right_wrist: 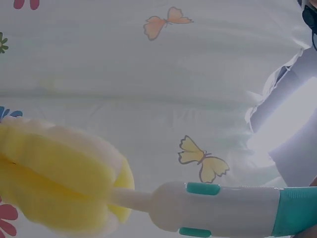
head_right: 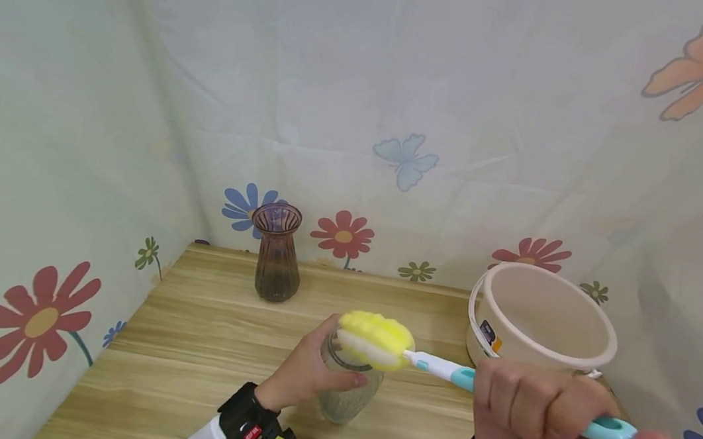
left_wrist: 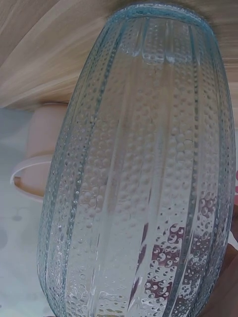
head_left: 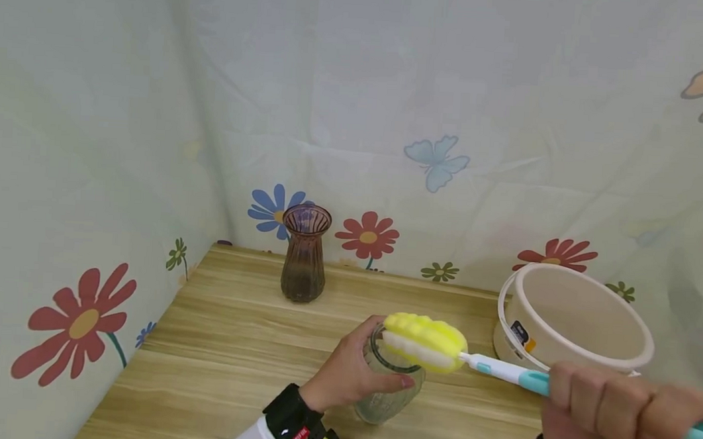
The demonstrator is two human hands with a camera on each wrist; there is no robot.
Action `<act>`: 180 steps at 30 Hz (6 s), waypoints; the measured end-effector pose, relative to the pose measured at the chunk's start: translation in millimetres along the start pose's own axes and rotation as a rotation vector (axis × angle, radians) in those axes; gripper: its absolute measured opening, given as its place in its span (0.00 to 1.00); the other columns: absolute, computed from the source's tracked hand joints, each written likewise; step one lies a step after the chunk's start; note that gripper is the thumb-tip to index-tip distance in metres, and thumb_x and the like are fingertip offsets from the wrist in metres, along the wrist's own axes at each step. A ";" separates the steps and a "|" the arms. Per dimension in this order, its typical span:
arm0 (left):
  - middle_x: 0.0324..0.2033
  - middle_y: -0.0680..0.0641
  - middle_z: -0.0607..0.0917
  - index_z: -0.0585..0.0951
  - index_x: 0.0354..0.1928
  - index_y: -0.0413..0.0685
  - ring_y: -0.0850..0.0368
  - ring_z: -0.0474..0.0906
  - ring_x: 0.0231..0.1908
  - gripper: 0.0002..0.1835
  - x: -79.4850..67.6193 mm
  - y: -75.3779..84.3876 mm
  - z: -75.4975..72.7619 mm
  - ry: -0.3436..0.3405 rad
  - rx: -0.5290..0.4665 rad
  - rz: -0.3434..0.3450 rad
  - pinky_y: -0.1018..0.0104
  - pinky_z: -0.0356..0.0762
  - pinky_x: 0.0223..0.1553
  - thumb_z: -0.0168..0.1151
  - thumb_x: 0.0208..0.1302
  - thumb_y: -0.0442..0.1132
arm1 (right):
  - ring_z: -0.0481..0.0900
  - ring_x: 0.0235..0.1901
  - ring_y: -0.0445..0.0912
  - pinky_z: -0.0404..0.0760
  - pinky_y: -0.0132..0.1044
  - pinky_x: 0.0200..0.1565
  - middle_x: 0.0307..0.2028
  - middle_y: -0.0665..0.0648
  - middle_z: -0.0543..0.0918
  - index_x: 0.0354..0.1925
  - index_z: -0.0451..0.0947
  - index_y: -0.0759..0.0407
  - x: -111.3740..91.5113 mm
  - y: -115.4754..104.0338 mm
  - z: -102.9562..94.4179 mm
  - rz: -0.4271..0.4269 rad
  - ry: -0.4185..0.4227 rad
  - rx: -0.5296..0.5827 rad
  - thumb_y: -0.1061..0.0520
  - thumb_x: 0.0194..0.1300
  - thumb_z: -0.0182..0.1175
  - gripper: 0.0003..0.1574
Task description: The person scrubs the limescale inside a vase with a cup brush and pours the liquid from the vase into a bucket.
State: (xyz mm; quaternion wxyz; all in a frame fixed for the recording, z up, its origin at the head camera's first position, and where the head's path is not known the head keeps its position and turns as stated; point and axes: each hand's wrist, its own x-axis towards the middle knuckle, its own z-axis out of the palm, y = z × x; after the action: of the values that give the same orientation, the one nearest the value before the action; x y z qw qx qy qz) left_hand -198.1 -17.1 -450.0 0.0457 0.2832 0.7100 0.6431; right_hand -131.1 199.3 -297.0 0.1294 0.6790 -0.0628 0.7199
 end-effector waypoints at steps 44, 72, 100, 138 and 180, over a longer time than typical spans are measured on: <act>0.60 0.43 0.81 0.71 0.66 0.66 0.47 0.82 0.56 0.37 7.6 -1.9 -3.6 -0.016 -0.038 0.044 0.62 0.83 0.57 0.78 0.57 0.54 | 0.48 0.12 0.41 0.49 0.33 0.16 0.14 0.50 0.50 0.22 0.52 0.57 -64.5 58.4 -58.7 0.691 0.326 -0.545 0.59 0.82 0.15 0.30; 0.60 0.57 0.80 0.68 0.69 0.71 0.56 0.80 0.56 0.40 -0.3 -2.7 -8.0 -0.017 0.030 -0.020 0.59 0.83 0.57 0.78 0.57 0.55 | 0.56 0.13 0.50 0.61 0.39 0.16 0.15 0.55 0.59 0.26 0.60 0.61 -67.8 67.5 -57.0 1.038 0.221 -0.768 0.57 0.86 0.25 0.29; 0.61 0.54 0.79 0.67 0.70 0.70 0.59 0.78 0.59 0.41 7.5 -4.0 -10.5 -0.070 -0.006 0.000 0.62 0.80 0.62 0.79 0.56 0.57 | 0.58 0.32 0.49 0.56 0.45 0.38 0.32 0.56 0.61 0.54 0.70 0.63 -57.8 56.7 -52.8 0.715 0.326 -0.347 0.57 0.86 0.30 0.21; 0.59 0.50 0.80 0.67 0.70 0.64 0.58 0.80 0.55 0.41 6.1 -6.2 -14.0 -0.110 -0.066 0.023 0.60 0.83 0.57 0.78 0.58 0.55 | 0.55 0.20 0.46 0.54 0.40 0.24 0.23 0.53 0.56 0.40 0.69 0.60 -64.4 71.3 -49.7 0.812 0.266 -0.402 0.53 0.87 0.25 0.27; 0.60 0.55 0.80 0.68 0.70 0.68 0.60 0.78 0.59 0.43 7.7 -11.2 -13.6 -0.073 0.008 0.032 0.61 0.79 0.63 0.79 0.54 0.60 | 0.59 0.24 0.47 0.54 0.43 0.33 0.25 0.55 0.62 0.42 0.70 0.67 -55.7 62.4 -41.2 0.492 0.522 -0.535 0.50 0.86 0.35 0.25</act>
State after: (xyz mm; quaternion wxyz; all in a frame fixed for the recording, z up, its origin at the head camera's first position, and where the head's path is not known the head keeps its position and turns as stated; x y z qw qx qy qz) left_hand -214.2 -25.8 -455.9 0.0602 0.3180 0.7057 0.6303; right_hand -185.2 144.8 -350.0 0.1369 0.3819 -0.3719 0.8349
